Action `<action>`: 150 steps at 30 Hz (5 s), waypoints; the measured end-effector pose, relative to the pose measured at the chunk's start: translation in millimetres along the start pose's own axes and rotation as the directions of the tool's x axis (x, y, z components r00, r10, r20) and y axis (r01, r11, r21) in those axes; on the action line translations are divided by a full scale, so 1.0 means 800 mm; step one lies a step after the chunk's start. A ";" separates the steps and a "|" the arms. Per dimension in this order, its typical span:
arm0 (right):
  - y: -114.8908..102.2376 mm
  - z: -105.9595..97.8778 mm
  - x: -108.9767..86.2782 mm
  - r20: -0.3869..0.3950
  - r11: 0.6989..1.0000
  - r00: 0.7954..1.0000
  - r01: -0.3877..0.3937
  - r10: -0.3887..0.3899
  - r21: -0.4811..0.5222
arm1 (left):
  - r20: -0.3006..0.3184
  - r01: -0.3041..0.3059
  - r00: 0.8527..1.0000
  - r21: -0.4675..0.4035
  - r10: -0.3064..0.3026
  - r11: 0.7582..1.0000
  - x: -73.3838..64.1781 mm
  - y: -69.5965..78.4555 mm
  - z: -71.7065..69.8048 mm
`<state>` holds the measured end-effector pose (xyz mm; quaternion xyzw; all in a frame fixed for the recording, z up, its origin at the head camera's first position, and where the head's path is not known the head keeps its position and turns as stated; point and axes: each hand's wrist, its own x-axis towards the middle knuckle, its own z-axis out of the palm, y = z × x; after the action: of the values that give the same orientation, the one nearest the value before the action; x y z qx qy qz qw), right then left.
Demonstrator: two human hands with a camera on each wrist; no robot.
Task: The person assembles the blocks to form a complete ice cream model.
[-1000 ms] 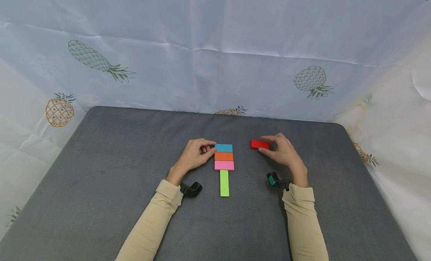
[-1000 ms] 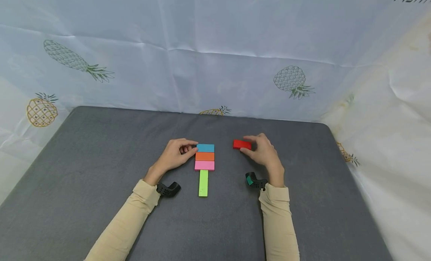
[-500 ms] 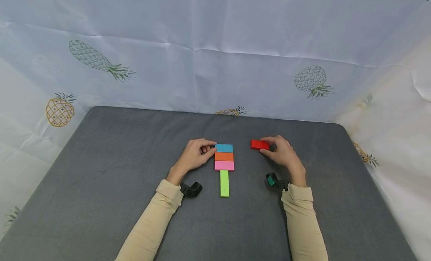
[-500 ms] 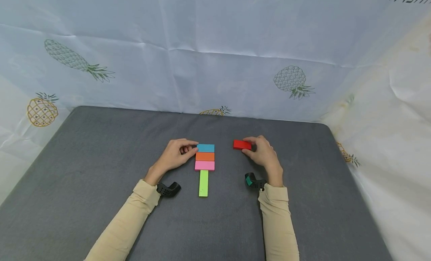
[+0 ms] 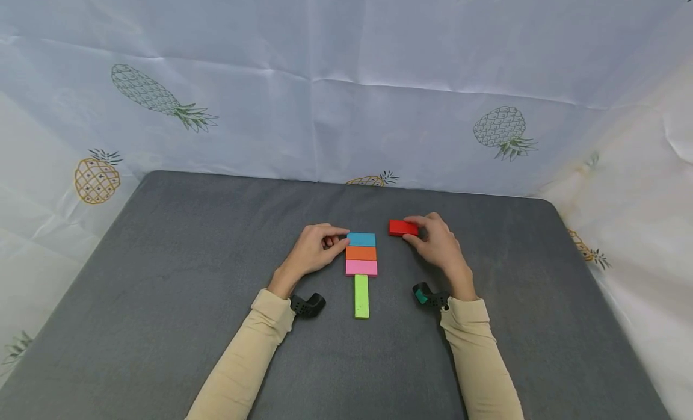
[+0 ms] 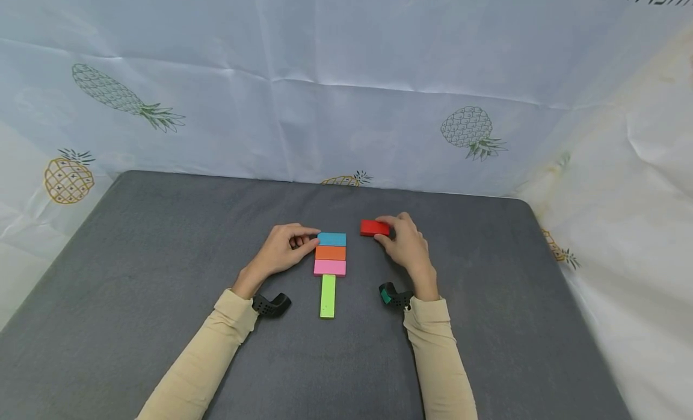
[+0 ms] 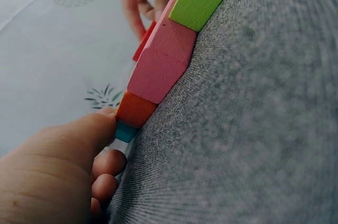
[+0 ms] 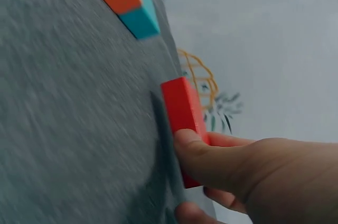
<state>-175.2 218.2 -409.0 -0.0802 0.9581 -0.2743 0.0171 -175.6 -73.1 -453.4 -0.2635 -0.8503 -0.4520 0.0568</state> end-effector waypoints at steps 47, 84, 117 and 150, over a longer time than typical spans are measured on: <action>-0.018 0.023 0.006 0.015 0.994 0.996 0.092 -0.093 0.065 | -0.002 0.011 1.000 0.014 -0.011 1.000 0.001 -0.001 0.001; -0.037 0.043 0.008 0.000 0.997 0.997 0.076 -0.076 -0.001 | -0.002 0.016 1.000 0.024 -0.016 1.000 0.001 0.001 -0.001; -0.041 0.055 0.007 -0.032 0.988 0.988 0.151 -0.152 -0.042 | -0.004 0.010 1.000 0.006 -0.010 1.000 0.002 -0.003 0.001; -0.046 0.064 0.007 -0.105 0.998 0.992 0.065 -0.068 -0.027 | -0.018 0.016 1.000 0.002 -0.016 1.000 0.001 -0.001 0.001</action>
<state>-171.6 159.9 -432.8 -0.0975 0.9576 -0.2674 -0.0438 -176.7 -72.6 -454.1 -0.2523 -0.8523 -0.4541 0.0612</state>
